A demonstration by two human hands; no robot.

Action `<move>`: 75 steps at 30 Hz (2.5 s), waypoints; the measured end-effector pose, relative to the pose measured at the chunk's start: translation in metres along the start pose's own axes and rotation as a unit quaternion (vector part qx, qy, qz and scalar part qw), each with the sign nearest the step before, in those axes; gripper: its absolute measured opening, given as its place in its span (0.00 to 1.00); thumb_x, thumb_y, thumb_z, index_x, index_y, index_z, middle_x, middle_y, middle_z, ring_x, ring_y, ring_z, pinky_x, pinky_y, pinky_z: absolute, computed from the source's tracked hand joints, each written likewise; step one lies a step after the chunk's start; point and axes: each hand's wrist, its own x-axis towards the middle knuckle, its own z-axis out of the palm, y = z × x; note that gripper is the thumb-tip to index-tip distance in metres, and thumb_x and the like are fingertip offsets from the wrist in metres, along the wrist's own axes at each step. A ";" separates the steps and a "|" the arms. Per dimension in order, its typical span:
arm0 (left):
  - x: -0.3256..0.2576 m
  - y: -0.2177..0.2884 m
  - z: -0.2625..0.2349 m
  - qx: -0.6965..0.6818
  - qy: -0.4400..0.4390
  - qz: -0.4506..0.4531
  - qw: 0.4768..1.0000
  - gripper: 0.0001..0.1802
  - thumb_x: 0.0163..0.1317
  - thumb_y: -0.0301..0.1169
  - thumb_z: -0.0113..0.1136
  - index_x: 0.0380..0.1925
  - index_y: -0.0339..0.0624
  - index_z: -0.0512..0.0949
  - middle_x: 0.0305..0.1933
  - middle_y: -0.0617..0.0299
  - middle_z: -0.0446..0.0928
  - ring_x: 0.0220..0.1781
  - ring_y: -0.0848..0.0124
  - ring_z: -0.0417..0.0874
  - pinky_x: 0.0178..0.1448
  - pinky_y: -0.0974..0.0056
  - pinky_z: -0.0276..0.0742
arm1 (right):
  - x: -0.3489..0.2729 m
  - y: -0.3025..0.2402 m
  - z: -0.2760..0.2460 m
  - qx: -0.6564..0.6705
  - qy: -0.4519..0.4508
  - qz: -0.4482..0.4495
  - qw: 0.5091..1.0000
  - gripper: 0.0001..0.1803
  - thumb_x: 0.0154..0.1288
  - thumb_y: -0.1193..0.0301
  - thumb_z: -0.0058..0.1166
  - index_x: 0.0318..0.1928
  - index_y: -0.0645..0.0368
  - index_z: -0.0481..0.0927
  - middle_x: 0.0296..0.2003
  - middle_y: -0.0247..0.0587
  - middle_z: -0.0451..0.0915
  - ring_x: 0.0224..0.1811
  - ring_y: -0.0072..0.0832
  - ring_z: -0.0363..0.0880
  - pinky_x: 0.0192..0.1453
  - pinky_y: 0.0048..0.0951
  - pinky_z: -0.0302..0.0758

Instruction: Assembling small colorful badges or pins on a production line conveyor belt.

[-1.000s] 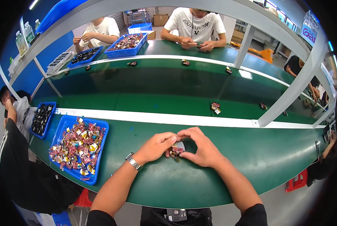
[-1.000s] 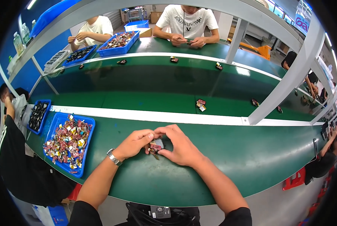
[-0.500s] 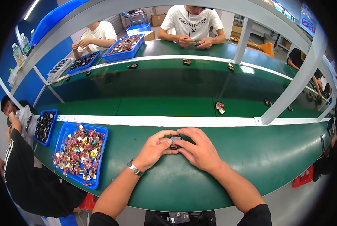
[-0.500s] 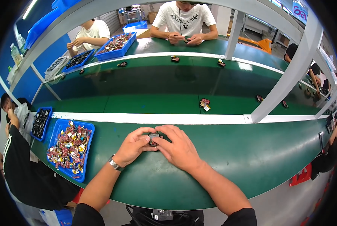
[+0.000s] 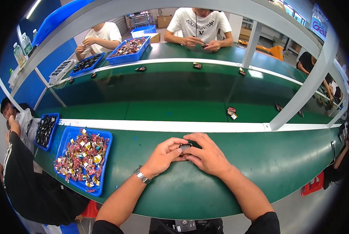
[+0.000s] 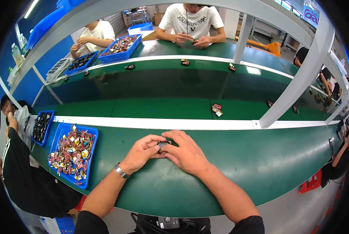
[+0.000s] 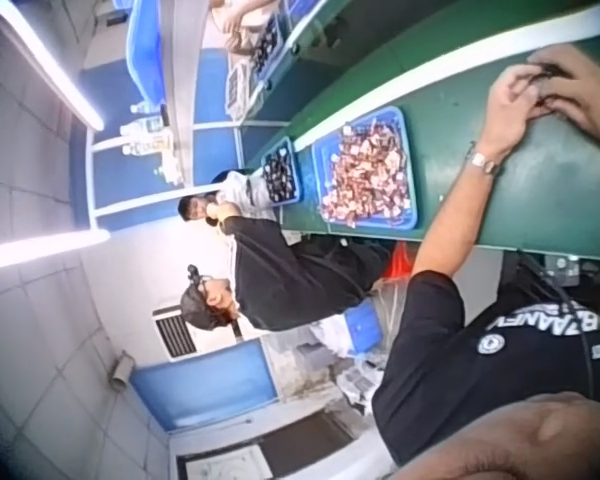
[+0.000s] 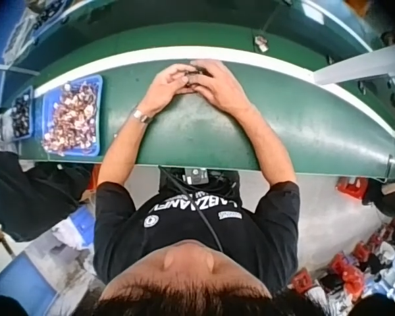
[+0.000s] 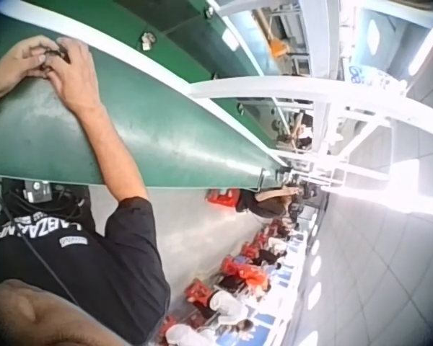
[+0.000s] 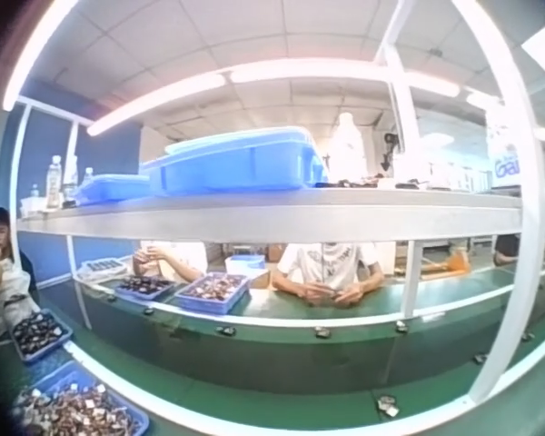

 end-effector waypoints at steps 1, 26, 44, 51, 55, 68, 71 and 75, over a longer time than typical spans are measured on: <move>0.000 0.001 0.000 0.001 0.001 -0.008 1.000 0.17 0.72 0.23 0.47 0.59 0.37 0.69 0.57 0.56 0.75 0.57 0.69 0.79 0.62 0.61 0.79 | 0.000 0.000 0.001 -0.002 -0.003 -0.001 1.000 0.12 0.52 0.75 0.67 0.38 0.56 0.82 0.54 0.44 0.75 0.57 0.44 0.73 0.57 0.39 0.76; -0.001 0.001 -0.004 0.009 -0.029 -0.017 0.999 0.17 0.70 0.21 0.48 0.58 0.37 0.68 0.57 0.57 0.74 0.57 0.69 0.78 0.62 0.61 0.79 | -0.009 -0.006 0.011 0.080 0.041 0.096 0.991 0.08 0.56 0.74 0.65 0.38 0.56 0.84 0.55 0.40 0.76 0.58 0.40 0.72 0.55 0.36 0.77; -0.001 -0.003 -0.010 -0.002 -0.033 -0.010 0.999 0.16 0.74 0.25 0.43 0.59 0.36 0.68 0.63 0.54 0.71 0.63 0.65 0.75 0.66 0.58 0.76 | -0.008 -0.009 0.019 0.066 0.076 0.082 0.992 0.10 0.55 0.74 0.66 0.39 0.55 0.86 0.53 0.39 0.77 0.58 0.39 0.73 0.56 0.36 0.77; -0.001 -0.002 -0.010 -0.024 -0.037 -0.008 0.999 0.16 0.73 0.27 0.48 0.58 0.37 0.69 0.64 0.52 0.71 0.63 0.66 0.76 0.65 0.59 0.76 | -0.007 -0.013 0.018 0.068 0.095 0.060 0.991 0.11 0.53 0.75 0.67 0.40 0.55 0.85 0.53 0.39 0.77 0.57 0.39 0.74 0.54 0.35 0.79; -0.001 -0.004 -0.012 -0.019 -0.047 -0.003 0.999 0.17 0.74 0.26 0.45 0.60 0.36 0.68 0.64 0.54 0.70 0.64 0.67 0.75 0.67 0.59 0.75 | -0.007 -0.013 0.019 0.070 0.096 0.069 0.990 0.12 0.53 0.77 0.67 0.40 0.55 0.85 0.54 0.39 0.77 0.57 0.39 0.74 0.53 0.34 0.80; 0.000 -0.012 -0.009 -0.092 -0.036 0.015 0.995 0.14 0.71 0.26 0.52 0.54 0.37 0.71 0.63 0.51 0.72 0.61 0.65 0.78 0.64 0.57 0.78 | -0.002 -0.023 0.010 0.000 0.129 0.025 0.991 0.11 0.50 0.77 0.65 0.38 0.58 0.84 0.56 0.42 0.76 0.60 0.41 0.72 0.57 0.40 0.75; 0.001 -0.014 -0.010 -0.091 -0.040 0.018 0.995 0.14 0.71 0.26 0.52 0.54 0.37 0.70 0.64 0.50 0.71 0.61 0.64 0.78 0.63 0.56 0.78 | -0.004 -0.021 0.013 -0.004 0.142 0.020 0.990 0.10 0.51 0.76 0.64 0.36 0.58 0.83 0.55 0.41 0.76 0.60 0.41 0.72 0.59 0.41 0.73; 0.003 -0.014 -0.005 -0.129 -0.062 0.029 0.989 0.15 0.70 0.25 0.52 0.55 0.37 0.69 0.64 0.50 0.71 0.60 0.64 0.78 0.62 0.56 0.79 | -0.007 -0.016 0.016 0.027 0.160 0.035 0.986 0.13 0.48 0.78 0.67 0.37 0.56 0.84 0.55 0.40 0.76 0.58 0.40 0.74 0.57 0.37 0.76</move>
